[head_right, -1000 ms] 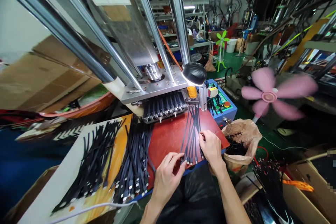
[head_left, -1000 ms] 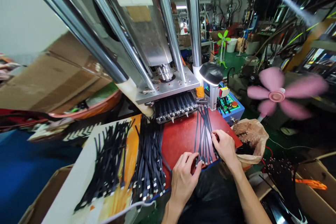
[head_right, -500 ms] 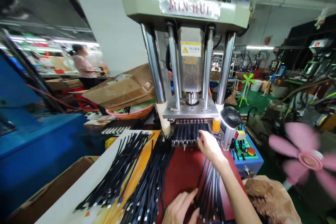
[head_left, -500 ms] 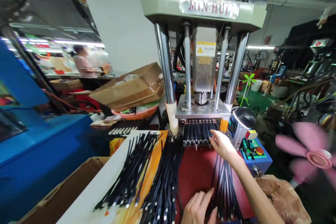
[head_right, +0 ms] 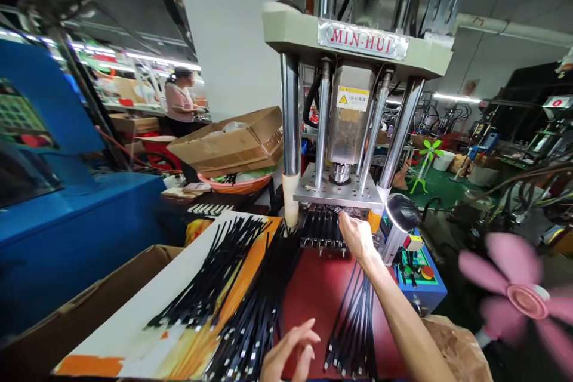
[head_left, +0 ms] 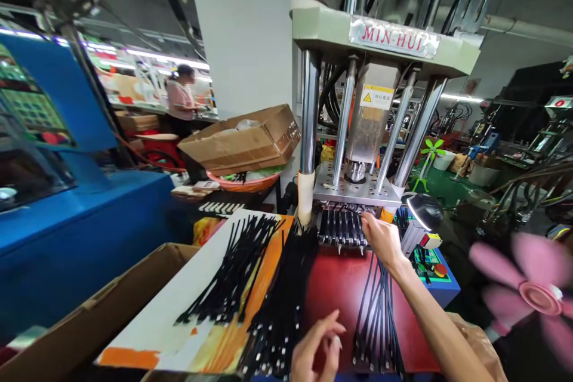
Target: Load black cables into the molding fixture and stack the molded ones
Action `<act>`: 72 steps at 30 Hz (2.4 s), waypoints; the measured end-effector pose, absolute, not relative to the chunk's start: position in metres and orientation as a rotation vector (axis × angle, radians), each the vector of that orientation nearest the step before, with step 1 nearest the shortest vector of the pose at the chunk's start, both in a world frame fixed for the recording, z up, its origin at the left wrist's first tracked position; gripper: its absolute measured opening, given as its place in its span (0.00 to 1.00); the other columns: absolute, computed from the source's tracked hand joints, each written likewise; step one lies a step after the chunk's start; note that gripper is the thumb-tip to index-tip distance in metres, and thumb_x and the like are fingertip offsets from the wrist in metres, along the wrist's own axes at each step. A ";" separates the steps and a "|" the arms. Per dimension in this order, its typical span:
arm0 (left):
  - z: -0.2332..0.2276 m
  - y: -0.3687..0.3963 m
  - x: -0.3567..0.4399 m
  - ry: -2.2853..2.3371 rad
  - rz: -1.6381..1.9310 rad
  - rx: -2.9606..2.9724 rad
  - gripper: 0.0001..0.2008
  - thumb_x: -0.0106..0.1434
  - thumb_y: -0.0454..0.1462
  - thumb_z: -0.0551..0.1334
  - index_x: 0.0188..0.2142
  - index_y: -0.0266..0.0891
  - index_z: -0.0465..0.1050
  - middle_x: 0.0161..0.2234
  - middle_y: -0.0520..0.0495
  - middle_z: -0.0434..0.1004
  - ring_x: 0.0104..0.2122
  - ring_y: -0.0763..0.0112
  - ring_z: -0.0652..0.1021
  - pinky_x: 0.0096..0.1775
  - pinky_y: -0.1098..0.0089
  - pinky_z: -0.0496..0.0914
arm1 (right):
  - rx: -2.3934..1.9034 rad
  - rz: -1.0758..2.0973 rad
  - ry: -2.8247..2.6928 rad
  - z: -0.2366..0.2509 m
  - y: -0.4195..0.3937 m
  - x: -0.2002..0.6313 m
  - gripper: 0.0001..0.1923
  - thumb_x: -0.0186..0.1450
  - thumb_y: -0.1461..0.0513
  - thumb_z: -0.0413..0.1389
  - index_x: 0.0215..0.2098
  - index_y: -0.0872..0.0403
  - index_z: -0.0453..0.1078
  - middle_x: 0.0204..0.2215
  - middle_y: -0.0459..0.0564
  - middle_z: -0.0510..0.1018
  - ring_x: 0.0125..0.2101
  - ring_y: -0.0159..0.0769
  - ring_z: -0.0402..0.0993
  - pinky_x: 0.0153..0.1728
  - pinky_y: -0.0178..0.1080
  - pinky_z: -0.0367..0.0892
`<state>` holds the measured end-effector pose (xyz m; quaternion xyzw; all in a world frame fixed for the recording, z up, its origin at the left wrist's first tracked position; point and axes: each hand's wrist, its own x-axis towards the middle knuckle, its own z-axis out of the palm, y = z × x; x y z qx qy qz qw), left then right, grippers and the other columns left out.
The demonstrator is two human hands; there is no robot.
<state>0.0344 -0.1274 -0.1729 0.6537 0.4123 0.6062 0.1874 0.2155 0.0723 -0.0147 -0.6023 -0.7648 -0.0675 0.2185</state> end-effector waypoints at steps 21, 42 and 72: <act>-0.109 -0.184 0.057 0.238 0.564 0.897 0.50 0.54 0.68 0.70 0.65 0.40 0.71 0.52 0.30 0.82 0.51 0.44 0.83 0.57 0.48 0.72 | -1.410 0.402 -1.945 0.020 -0.152 0.243 0.12 0.77 0.58 0.54 0.41 0.52 0.77 0.31 0.47 0.76 0.29 0.36 0.71 0.32 0.37 0.64; -0.121 -0.187 0.047 0.371 0.225 0.972 0.27 0.68 0.60 0.64 0.36 0.36 0.78 0.25 0.47 0.79 0.27 0.65 0.81 0.36 0.67 0.76 | -2.022 0.356 -0.843 -0.139 -0.270 0.348 0.37 0.60 0.32 0.57 0.37 0.57 0.80 0.26 0.54 0.77 0.21 0.39 0.68 0.22 0.41 0.64; -0.088 -0.133 -0.176 1.323 1.500 0.715 0.35 0.65 0.44 0.73 0.68 0.44 0.67 0.57 0.37 0.79 0.41 0.60 0.87 0.28 0.74 0.73 | -1.129 1.440 -1.671 -0.051 0.066 -0.011 0.28 0.62 0.41 0.65 0.42 0.56 0.74 0.31 0.49 0.78 0.29 0.32 0.71 0.27 0.34 0.66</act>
